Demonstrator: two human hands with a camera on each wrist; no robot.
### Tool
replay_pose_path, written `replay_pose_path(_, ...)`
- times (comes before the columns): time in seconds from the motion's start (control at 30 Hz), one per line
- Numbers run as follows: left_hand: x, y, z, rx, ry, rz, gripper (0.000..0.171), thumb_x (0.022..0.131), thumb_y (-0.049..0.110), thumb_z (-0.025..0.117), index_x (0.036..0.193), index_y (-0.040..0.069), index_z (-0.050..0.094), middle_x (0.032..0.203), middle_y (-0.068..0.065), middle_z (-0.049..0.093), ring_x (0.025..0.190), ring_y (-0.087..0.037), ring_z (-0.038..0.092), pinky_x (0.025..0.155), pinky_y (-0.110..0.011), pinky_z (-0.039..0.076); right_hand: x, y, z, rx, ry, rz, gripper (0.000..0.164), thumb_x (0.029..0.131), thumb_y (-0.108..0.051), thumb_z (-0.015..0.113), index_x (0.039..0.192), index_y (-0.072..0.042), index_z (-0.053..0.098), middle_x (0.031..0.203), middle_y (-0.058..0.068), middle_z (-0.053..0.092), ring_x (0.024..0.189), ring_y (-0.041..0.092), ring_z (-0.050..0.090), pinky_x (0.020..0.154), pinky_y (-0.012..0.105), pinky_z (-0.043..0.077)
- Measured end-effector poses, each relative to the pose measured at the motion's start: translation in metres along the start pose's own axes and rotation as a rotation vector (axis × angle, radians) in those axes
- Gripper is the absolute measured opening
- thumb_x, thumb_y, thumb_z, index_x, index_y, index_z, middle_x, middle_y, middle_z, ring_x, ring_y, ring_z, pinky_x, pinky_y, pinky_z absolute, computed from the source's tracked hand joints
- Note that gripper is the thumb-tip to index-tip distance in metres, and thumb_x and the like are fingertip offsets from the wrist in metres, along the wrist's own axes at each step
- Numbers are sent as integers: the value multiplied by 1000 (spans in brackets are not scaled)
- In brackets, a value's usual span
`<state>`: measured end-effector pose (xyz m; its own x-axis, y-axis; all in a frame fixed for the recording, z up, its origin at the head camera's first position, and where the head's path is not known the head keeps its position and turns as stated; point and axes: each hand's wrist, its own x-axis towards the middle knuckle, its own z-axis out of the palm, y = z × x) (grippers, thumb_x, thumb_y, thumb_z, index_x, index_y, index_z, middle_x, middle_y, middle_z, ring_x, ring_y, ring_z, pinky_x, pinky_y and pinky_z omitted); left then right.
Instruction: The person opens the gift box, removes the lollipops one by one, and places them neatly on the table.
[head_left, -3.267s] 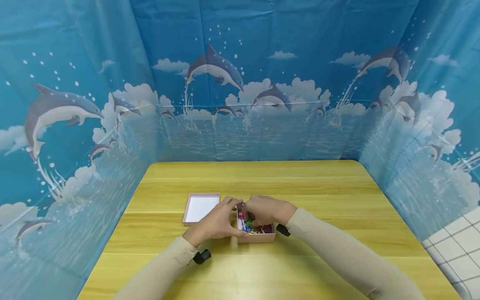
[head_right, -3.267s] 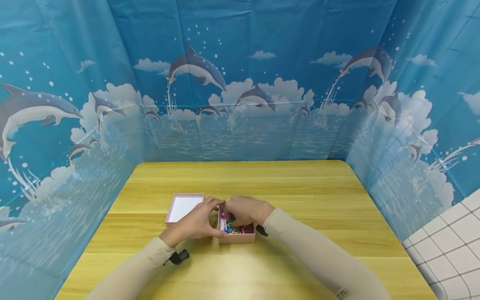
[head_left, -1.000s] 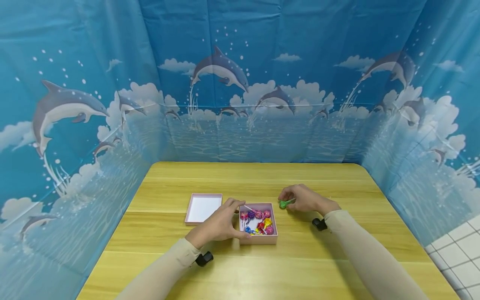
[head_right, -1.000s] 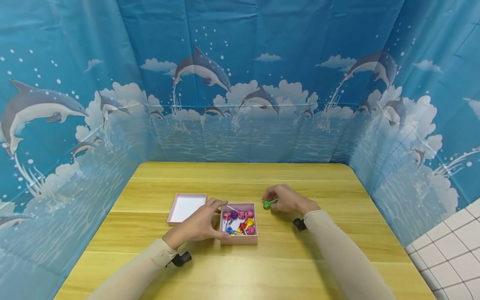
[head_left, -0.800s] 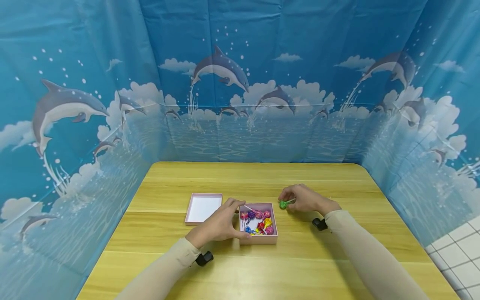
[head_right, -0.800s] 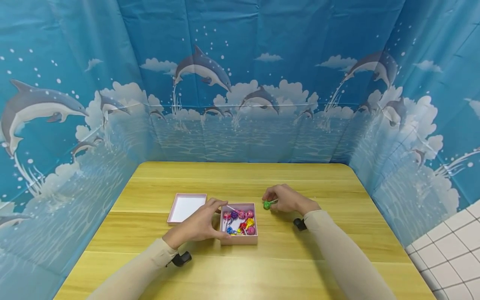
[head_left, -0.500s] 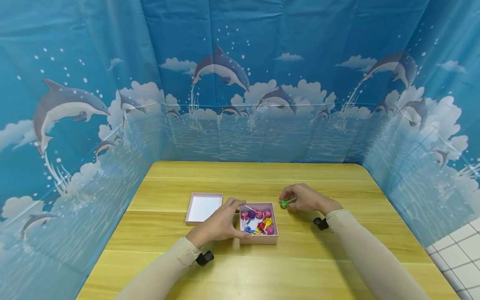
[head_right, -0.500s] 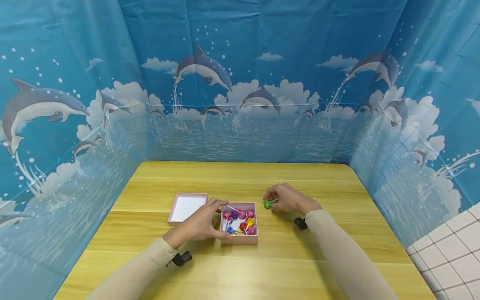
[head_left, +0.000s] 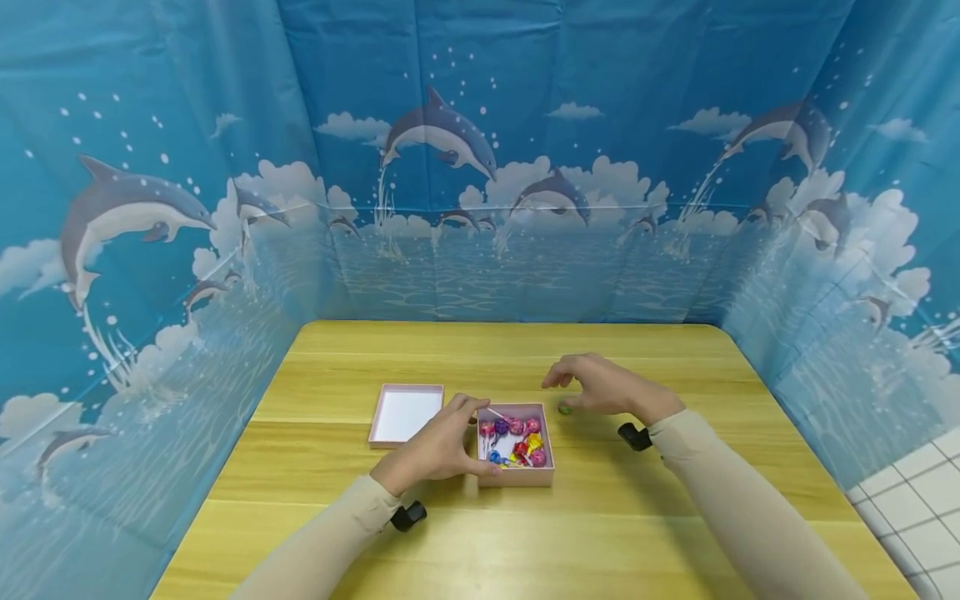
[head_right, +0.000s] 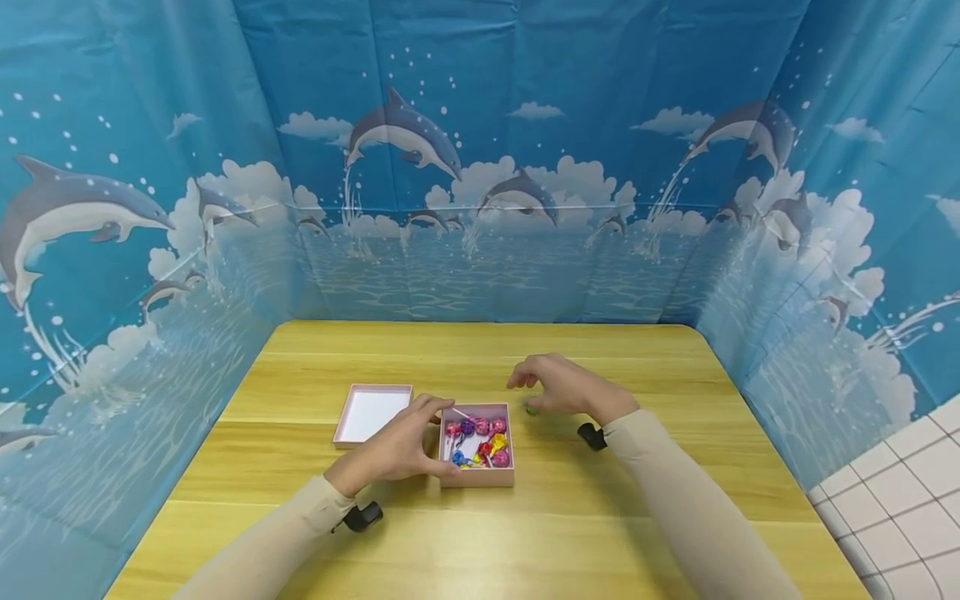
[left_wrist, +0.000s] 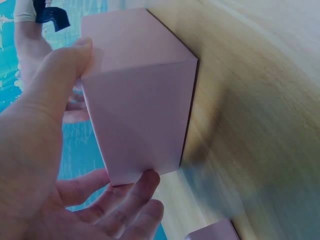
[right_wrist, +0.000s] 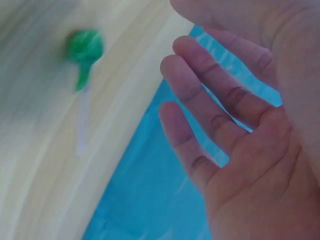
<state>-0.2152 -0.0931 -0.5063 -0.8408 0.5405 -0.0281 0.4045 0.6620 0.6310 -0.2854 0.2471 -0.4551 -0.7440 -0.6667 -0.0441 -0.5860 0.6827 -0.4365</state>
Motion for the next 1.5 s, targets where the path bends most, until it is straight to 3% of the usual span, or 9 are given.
replay_pose_path(0.37,-3,1,0,-18,-1,4,117,90,50,103,179,5,41,172,-18,52,154,-39,62,133,-59,50,18,-53,8,-17,-104,-184,29,107,-4,84,135,-7,83,131,10,83,112,26,80,101,53,68)
replay_pose_path(0.57,-4,0,1,-6,-4,-3,118,90,52,102,179,5,41,173,-17,51,154,-38,62,134,-57,50,27,-67,21,-17,-223,-185,30,104,-1,85,134,-8,84,128,9,84,104,20,78,92,33,66)
replay_pose_path(0.8,-4,-2,3,-9,-7,-9,120,89,53,103,179,5,40,174,-17,50,156,-38,61,134,-57,50,35,-70,35,3,-352,-148,33,102,7,82,129,-11,87,128,5,86,113,20,82,98,29,67)
replay_pose_path(1.0,-4,-2,2,-18,-8,-17,120,89,52,103,180,5,40,174,-18,50,154,-39,62,132,-57,51,40,-74,40,-44,-415,-91,30,102,3,87,124,-16,89,118,-1,86,106,11,79,95,24,66)
replay_pose_path(1.23,-1,-2,1,-9,2,-1,119,89,53,103,179,5,41,173,-18,51,153,-38,63,132,-56,53,47,-75,43,-68,-433,-101,20,102,-2,90,112,-19,91,108,-8,86,95,3,74,89,21,65)
replay_pose_path(1.5,1,2,1,-11,2,0,118,90,53,102,180,7,41,175,-18,50,154,-37,63,132,-55,52,50,-64,47,-3,-393,-108,17,102,-3,89,106,-20,92,102,-12,84,92,-3,74,88,18,64)
